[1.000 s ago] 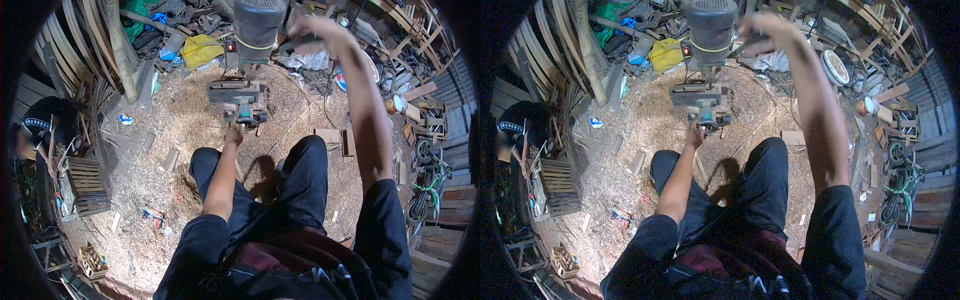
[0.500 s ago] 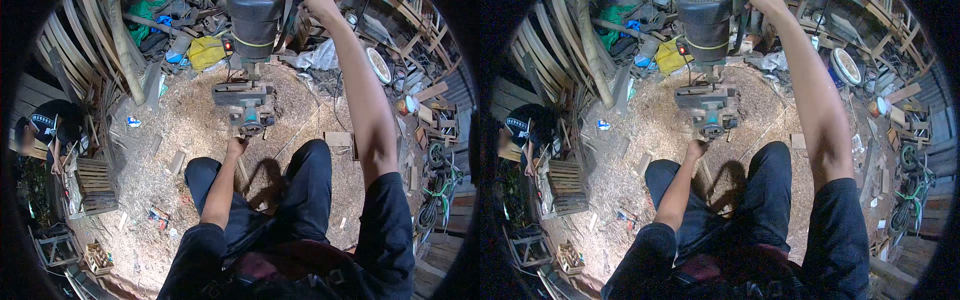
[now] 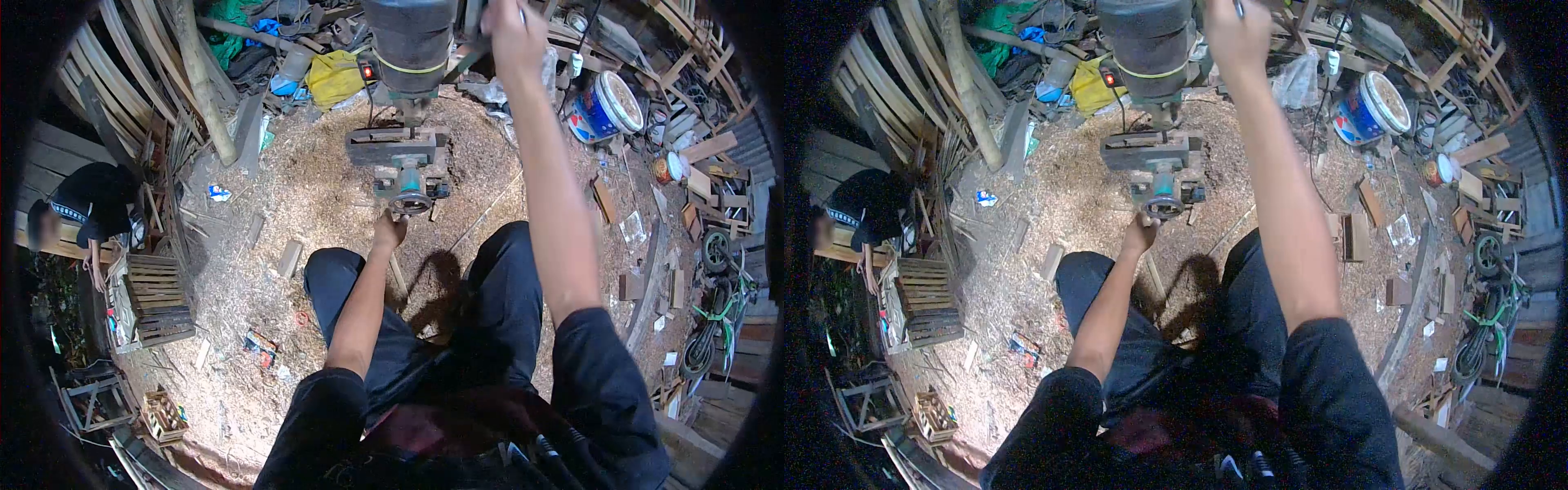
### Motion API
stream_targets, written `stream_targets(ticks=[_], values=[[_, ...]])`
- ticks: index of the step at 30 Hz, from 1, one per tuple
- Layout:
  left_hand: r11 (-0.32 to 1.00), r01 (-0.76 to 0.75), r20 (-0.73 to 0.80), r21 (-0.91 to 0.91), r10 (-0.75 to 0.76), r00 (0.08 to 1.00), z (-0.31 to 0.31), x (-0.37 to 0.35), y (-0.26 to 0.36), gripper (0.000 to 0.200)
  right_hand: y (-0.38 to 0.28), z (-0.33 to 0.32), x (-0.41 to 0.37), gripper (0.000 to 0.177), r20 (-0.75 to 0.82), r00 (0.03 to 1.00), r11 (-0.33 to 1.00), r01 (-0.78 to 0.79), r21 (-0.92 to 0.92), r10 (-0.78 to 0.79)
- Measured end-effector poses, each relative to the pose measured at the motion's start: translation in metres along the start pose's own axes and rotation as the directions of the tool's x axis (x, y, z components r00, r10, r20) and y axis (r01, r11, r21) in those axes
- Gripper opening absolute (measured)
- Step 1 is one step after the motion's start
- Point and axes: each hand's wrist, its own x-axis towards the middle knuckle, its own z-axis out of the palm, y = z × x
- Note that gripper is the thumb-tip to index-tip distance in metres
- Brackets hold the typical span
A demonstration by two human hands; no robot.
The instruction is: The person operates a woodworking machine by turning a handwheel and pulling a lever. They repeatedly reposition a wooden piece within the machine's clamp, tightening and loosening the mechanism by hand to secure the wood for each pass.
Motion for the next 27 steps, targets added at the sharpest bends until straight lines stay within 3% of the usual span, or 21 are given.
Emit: stream_targets(ticks=[2,3,6,8,9,11,12,13,14,17,20,21,22,24,25,27], values=[[0.996,-0.077,-0.09,-0.033,0.074,0.993,0.004,-0.005,0.008,0.055,-0.014,-0.007,-0.072,0.024,-0.033,0.999,0.999,0.002,-0.04,-0.003],[0.993,0.081,0.106,-0.081,-0.072,0.992,-0.003,-0.006,0.018,0.059,-0.01,-0.011,-0.108,0.025,-0.043,0.999,1.0,-0.012,-0.01,0.012],[0.986,-0.052,-0.191,-0.16,0.021,0.981,0.024,-0.004,0.003,0.056,-0.007,-0.014,-0.153,0.025,-0.028,0.999,0.996,-0.019,0.082,0.022],[0.935,0.047,-0.245,-0.351,-0.141,0.959,0.034,-0.001,-0.01,0.052,-0.002,-0.017,-0.166,0.024,-0.035,0.999,0.993,0.011,0.12,-0.007],[0.9,0.115,-0.245,-0.421,-0.235,0.94,0.06,0.018,-0.046,0.051,0.005,-0.017,-0.169,0.024,-0.047,0.998,0.99,0.051,0.128,-0.045],[0.776,0.413,0.136,-0.477,-0.399,0.907,0.067,0.044,-0.083,0.043,0.005,-0.016,-0.174,0.023,-0.054,0.994,0.982,0.106,0.155,-0.099],[0.981,0.178,0.167,-0.08,-0.163,0.972,0.05,0.037,-0.071,0.039,0.002,-0.014,-0.178,0.023,-0.064,0.993,0.985,0.108,0.135,-0.1],[0.941,-0.145,0.289,0.307,0.053,0.956,0.019,0.027,-0.04,0.034,0.0,-0.013,-0.179,0.023,-0.075,0.991,0.987,0.115,0.116,-0.106],[0.661,-0.472,0.481,0.583,0.186,0.857,-0.002,0.016,-0.021,0.03,-0.003,-0.013,-0.182,0.022,-0.093,0.99,0.989,0.117,0.092,-0.108],[0.714,-0.302,0.372,0.631,0.062,0.926,0.017,0.027,-0.053,0.022,0.0,-0.018,-0.176,0.024,-0.019,0.999,0.998,0.044,0.053,-0.043],[0.681,-0.415,0.451,0.603,0.137,0.882,0.016,0.019,-0.035,0.021,0.0,-0.027,-0.162,0.025,0.106,0.994,0.999,0.027,0.025,-0.029],[0.855,-0.289,0.326,0.431,0.151,0.933,0.023,0.015,-0.037,0.025,-0.006,-0.029,-0.158,0.031,0.136,0.988,0.997,-0.074,0.008,0.073],[0.961,-0.199,0.194,0.192,0.162,0.968,0.027,0.009,-0.035,0.03,-0.009,-0.031,-0.152,0.034,0.197,0.978,0.997,-0.072,0.018,0.067],[0.969,-0.023,0.312,0.245,-0.057,0.948,0.017,0.011,-0.019,0.034,-0.011,-0.034,-0.126,0.041,0.313,0.948,0.997,-0.075,0.037,0.06],[0.993,0.119,0.317,-0.008,-0.11,0.942,-0.008,-0.005,-0.002,0.036,-0.018,-0.032,-0.11,0.045,0.331,0.941,0.996,-0.083,0.044,0.064],[0.995,0.033,0.3,0.094,-0.06,0.952,-0.015,-0.004,0.004,0.035,-0.031,-0.023,-0.071,0.05,0.308,0.946,0.993,-0.115,0.037,0.098]])
